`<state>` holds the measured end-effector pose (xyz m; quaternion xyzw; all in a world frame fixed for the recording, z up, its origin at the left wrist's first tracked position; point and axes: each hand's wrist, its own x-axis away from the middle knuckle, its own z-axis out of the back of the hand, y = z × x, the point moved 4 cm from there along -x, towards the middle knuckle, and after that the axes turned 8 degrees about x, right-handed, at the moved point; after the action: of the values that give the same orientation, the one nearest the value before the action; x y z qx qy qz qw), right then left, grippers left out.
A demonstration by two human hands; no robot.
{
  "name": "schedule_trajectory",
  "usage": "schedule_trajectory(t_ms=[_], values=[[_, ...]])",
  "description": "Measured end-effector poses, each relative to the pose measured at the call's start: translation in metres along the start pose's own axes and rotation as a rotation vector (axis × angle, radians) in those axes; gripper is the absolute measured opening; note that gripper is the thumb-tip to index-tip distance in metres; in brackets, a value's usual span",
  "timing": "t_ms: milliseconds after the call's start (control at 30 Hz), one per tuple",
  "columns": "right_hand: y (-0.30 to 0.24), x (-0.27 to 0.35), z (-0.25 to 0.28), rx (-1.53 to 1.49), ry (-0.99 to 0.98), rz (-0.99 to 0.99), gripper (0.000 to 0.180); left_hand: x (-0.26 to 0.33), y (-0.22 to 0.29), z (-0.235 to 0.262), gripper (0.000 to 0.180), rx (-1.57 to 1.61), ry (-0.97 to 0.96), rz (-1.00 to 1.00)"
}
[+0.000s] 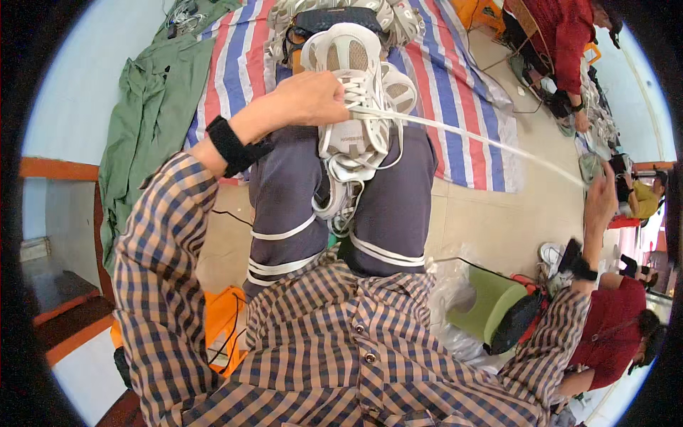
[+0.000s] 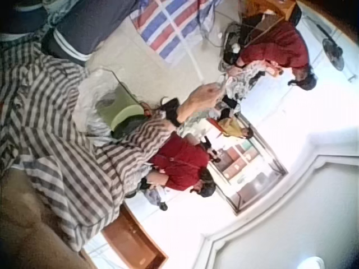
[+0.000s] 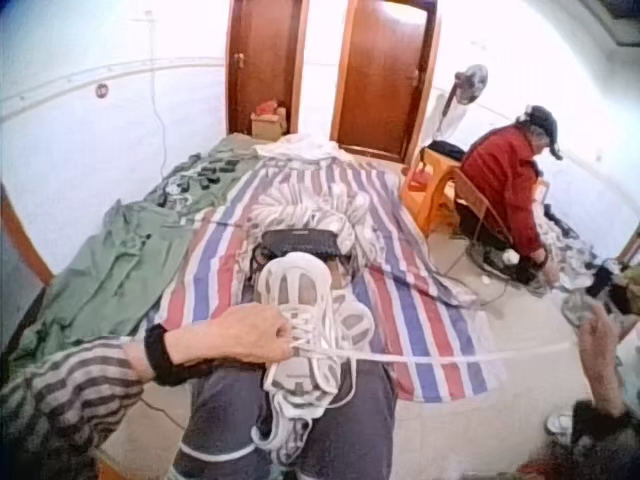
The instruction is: Lacing and grouping pairs of shoes during manufacturing assembly.
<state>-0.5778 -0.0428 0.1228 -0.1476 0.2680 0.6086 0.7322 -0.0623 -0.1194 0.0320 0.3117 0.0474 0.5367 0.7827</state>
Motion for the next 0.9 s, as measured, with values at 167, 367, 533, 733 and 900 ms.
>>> schedule_trajectory(t_ms=[167,367,533,733,900], values=[[-0.002,0.083,-0.059,-0.251,-0.477,0.017,0.028,0.008,-0.004,-0.014,0.023,-0.087,0.215,-0.120],[-0.213,0.108,-0.051,-0.891,-0.424,0.204,0.031,0.010,0.001,-0.003,0.022,-0.004,-0.007,-0.045],[-0.355,0.089,-0.016,-0.847,-0.097,0.480,0.060,0.013,-0.014,-0.013,0.021,0.154,0.089,-0.172],[-0.384,0.085,-0.042,-0.605,-0.134,0.541,0.055,0.065,-0.054,-0.006,0.017,-0.181,0.253,0.015],[-0.384,0.078,-0.048,-0.594,-0.155,0.601,0.054,0.132,-0.122,-0.009,0.026,-0.107,0.284,0.329]])
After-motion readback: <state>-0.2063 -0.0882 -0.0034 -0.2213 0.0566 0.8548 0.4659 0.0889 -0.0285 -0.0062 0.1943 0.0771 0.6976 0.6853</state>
